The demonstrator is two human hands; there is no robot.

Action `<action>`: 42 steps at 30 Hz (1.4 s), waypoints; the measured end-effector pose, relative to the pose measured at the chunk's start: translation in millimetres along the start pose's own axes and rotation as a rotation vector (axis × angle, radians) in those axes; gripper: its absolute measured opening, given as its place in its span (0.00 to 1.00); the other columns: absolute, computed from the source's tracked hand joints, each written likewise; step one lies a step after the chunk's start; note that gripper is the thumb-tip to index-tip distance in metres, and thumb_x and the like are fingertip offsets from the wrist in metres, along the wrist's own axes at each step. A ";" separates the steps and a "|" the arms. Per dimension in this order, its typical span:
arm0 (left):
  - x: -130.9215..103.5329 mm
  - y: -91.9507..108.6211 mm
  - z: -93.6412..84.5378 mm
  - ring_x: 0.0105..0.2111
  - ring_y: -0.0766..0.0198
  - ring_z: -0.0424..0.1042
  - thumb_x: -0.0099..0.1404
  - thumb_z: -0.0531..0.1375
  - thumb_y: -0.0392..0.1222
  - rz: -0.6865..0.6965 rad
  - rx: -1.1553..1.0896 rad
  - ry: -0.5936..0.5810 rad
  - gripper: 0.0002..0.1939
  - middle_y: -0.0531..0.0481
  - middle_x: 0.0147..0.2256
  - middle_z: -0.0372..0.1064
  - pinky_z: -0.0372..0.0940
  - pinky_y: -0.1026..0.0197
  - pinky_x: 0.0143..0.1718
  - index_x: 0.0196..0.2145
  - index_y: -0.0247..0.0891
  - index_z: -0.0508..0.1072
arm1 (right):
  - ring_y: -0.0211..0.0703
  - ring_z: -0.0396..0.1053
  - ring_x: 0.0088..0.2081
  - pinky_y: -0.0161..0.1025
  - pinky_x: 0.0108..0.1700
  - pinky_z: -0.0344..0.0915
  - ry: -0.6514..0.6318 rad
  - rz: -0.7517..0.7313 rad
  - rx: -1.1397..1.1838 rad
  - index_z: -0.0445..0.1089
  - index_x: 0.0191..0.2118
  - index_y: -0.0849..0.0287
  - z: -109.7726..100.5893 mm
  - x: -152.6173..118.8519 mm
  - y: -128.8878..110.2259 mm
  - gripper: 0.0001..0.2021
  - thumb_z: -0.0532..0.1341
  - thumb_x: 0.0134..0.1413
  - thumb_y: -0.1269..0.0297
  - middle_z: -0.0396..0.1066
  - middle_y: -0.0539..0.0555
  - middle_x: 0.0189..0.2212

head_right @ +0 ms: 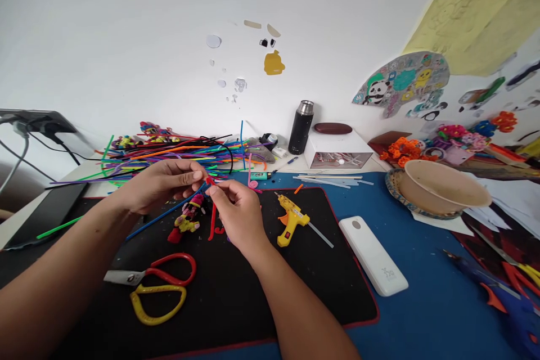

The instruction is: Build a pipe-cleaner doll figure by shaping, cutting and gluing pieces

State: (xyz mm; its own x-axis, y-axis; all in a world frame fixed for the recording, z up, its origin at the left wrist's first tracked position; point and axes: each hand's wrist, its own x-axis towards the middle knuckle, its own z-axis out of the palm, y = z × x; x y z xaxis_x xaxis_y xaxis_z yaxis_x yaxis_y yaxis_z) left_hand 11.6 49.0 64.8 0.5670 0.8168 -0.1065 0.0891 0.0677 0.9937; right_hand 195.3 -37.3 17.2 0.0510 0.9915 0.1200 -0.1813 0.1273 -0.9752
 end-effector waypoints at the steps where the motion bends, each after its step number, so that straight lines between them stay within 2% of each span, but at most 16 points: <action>1: -0.5 1.1 -3.6 0.23 0.69 0.65 0.57 0.77 0.58 0.015 0.029 0.004 0.22 0.51 0.26 0.72 0.56 0.68 0.21 0.31 0.35 0.80 | 0.35 0.55 0.18 0.35 0.21 0.52 -0.007 0.002 -0.011 0.76 0.35 0.56 -0.2 -0.2 0.2 0.18 0.68 0.59 0.44 0.59 0.43 0.19; 7: -6.2 10.5 -10.9 0.25 0.68 0.67 0.58 0.76 0.60 0.054 0.204 -0.017 0.23 0.50 0.28 0.74 0.61 0.67 0.25 0.32 0.36 0.80 | 0.36 0.55 0.19 0.36 0.23 0.51 -0.040 0.005 -0.067 0.77 0.35 0.56 0.0 -1.2 2.3 0.17 0.68 0.61 0.46 0.58 0.43 0.19; 13: -8.3 16.3 -12.4 0.24 0.67 0.64 0.60 0.74 0.61 0.079 0.350 -0.060 0.22 0.50 0.25 0.72 0.57 0.66 0.23 0.32 0.36 0.82 | 0.35 0.55 0.20 0.36 0.23 0.50 -0.061 -0.002 -0.092 0.77 0.35 0.56 1.5 -3.2 3.2 0.14 0.66 0.63 0.50 0.60 0.44 0.20; 24: -12.9 20.2 -15.2 0.31 0.60 0.73 0.64 0.72 0.56 0.081 0.466 -0.159 0.17 0.48 0.31 0.79 0.67 0.63 0.31 0.37 0.38 0.85 | 0.36 0.53 0.21 0.36 0.24 0.49 -0.062 -0.031 -0.182 0.76 0.34 0.56 4.2 -5.7 4.3 0.13 0.66 0.64 0.51 0.59 0.44 0.19; 31: -12.6 20.9 -15.6 0.31 0.58 0.76 0.60 0.73 0.55 0.005 0.451 -0.201 0.16 0.49 0.31 0.79 0.70 0.63 0.33 0.36 0.40 0.84 | 0.37 0.53 0.22 0.36 0.25 0.50 -0.061 -0.050 -0.201 0.75 0.33 0.56 5.2 -5.6 2.5 0.13 0.65 0.64 0.52 0.58 0.44 0.19; 36: -12.1 20.0 -12.1 0.31 0.58 0.76 0.60 0.73 0.55 0.026 0.440 -0.169 0.16 0.49 0.30 0.79 0.70 0.63 0.32 0.35 0.39 0.82 | 0.37 0.53 0.22 0.36 0.25 0.50 -0.057 -0.049 -0.198 0.75 0.33 0.55 5.1 -6.0 3.3 0.13 0.65 0.64 0.52 0.57 0.44 0.20; 42: -10.7 18.7 -6.4 0.28 0.62 0.72 0.59 0.74 0.52 0.024 0.322 -0.153 0.15 0.50 0.28 0.76 0.68 0.63 0.30 0.33 0.38 0.80 | 0.36 0.54 0.21 0.36 0.23 0.50 -0.050 -0.038 -0.163 0.76 0.34 0.55 4.3 -5.5 5.0 0.14 0.65 0.65 0.50 0.58 0.44 0.20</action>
State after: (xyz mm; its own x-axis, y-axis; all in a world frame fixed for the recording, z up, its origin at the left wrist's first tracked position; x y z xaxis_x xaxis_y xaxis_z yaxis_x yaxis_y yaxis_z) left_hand 2.0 45.2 84.8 0.6862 0.7189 -0.1114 0.3138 -0.1544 0.9368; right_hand 189.8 -41.9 12.5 0.0056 0.9867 0.1623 -0.0185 0.1624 -0.9866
